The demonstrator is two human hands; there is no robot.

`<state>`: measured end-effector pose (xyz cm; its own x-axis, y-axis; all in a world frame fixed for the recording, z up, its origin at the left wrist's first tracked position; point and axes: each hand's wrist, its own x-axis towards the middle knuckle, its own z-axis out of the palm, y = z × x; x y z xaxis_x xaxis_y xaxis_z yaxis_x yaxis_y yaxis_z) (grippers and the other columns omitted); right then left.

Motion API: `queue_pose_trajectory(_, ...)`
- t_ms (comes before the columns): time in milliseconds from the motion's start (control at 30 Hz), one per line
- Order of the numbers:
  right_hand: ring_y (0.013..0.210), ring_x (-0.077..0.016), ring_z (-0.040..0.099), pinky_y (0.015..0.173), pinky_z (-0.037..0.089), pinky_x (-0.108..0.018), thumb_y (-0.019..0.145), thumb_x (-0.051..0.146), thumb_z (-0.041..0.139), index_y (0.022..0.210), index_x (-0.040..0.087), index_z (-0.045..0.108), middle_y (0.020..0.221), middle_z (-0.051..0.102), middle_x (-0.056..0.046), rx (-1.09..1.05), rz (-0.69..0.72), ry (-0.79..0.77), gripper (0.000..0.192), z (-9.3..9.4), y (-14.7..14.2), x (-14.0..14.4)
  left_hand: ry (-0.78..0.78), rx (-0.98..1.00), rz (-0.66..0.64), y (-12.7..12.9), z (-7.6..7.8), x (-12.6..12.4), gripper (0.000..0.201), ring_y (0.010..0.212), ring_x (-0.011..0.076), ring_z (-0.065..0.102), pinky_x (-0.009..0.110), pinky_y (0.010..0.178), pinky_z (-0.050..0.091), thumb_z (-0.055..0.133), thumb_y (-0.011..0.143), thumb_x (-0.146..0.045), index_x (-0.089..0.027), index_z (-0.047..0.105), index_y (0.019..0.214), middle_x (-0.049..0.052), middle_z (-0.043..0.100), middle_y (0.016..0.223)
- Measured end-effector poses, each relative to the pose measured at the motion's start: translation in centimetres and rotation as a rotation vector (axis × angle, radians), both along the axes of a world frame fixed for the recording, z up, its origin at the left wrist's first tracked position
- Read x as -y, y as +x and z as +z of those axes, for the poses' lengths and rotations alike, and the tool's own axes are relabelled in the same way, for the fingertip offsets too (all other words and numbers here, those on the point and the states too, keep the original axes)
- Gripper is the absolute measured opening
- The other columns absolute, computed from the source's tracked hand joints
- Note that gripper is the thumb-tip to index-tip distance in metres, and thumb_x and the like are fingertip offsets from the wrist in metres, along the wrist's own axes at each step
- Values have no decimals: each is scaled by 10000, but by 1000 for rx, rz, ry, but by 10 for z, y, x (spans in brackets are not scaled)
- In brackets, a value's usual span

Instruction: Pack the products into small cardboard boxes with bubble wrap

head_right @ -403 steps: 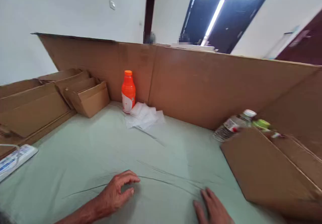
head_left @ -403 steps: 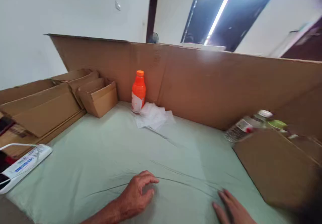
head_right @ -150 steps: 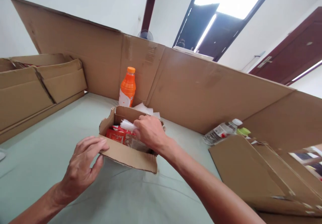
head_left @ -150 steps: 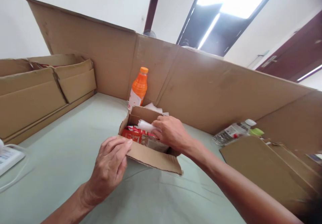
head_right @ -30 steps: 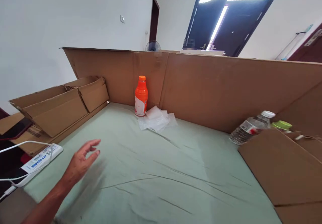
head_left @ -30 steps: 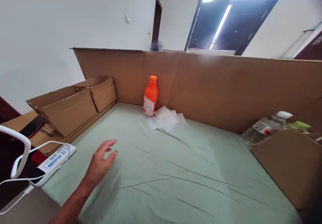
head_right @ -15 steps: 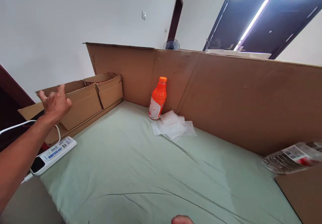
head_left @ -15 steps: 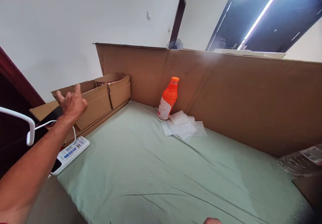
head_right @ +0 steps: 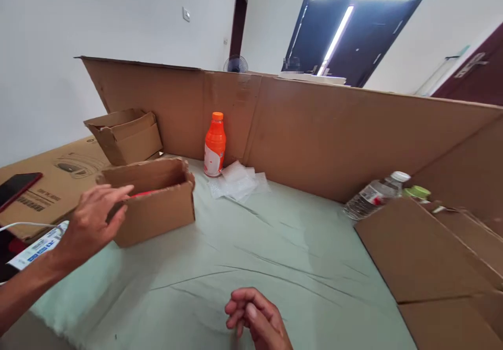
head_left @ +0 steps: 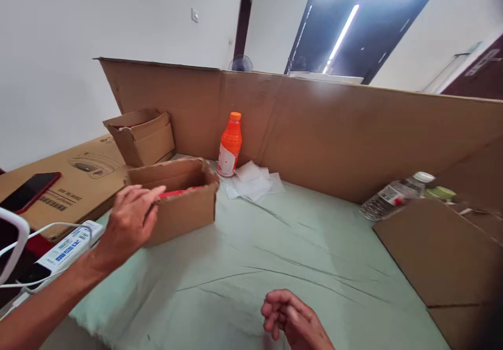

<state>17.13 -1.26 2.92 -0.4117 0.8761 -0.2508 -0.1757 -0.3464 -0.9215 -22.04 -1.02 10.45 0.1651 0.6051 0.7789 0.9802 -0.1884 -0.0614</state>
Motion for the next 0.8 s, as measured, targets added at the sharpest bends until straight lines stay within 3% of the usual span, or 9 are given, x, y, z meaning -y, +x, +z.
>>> queue_pose_trajectory(133,878,-248,681,781,538,-337,816,577,692,1010,215,749,983,746,-100,368,-138,188,414,-6,3,7,-62,88,-253,55,-6,11,576,1068,238,639,458,1019,486,505,908,-57,-267,437,1440,66,702,1118)
queue_pose_trajectory(200,934,-262,684,842,553,-360,824,566,679,1120,240,726,1045,737,-92,525,-156,276,442,-11,11,7,-75,155,-301,69,-9,23,637,1133,247,633,473,1055,475,540,892,-76,-326,409,1462,43,699,1156)
queue_pose_trajectory(300,952,-258,685,776,582,-347,857,509,641,1305,269,635,1207,696,-104,661,-129,368,509,-19,19,6,-45,349,-194,72,-20,39,639,1247,289,578,516,1093,452,621,872,-196,-375,424,1453,39,649,1268)
queue_pose_trajectory(400,1057,-271,668,720,587,-324,855,450,631,1410,253,542,1352,625,-129,693,-83,452,595,-26,14,1,-113,647,-57,62,-50,41,745,1307,320,530,552,1105,433,655,855,-325,-344,324,1522,77,547,1428)
queue_pose_trajectory(467,1110,-283,650,768,584,-340,832,419,639,1436,217,503,1352,622,-146,697,-50,520,651,-32,4,-6,-288,851,-29,55,-79,33,827,1302,337,538,562,1087,446,663,843,-390,-308,249,1554,116,482,1499)
queue_pose_trajectory(533,1091,-286,653,831,572,-370,803,383,644,1417,190,508,1293,653,-147,696,-25,579,658,-39,-9,-16,-493,1032,-68,51,-107,20,845,1289,349,551,553,1064,469,673,817,-433,-261,266,1537,154,479,1491)
queue_pose_trajectory(600,1057,-286,657,869,556,-388,774,346,644,1365,185,544,1242,674,-134,692,-17,630,620,-44,-21,-28,-603,1164,-131,52,-127,6,844,1297,357,545,541,1071,466,692,777,-450,-220,312,1496,172,517,1439)
queue_pose_trajectory(667,1048,-284,653,867,549,-384,763,319,635,1347,194,555,1230,676,-123,689,-29,669,603,-46,-33,-40,-605,1247,-165,54,-135,-11,847,1305,360,536,534,1090,450,713,743,-445,-200,337,1462,175,541,1400)
queue_pose_trajectory(800,907,-238,668,777,551,-346,746,254,585,1418,205,496,1206,682,-105,683,-48,681,679,-44,-45,-65,-526,1331,-188,60,-127,-47,830,1283,364,546,546,1099,437,744,702,-422,-175,372,1402,175,560,1355)
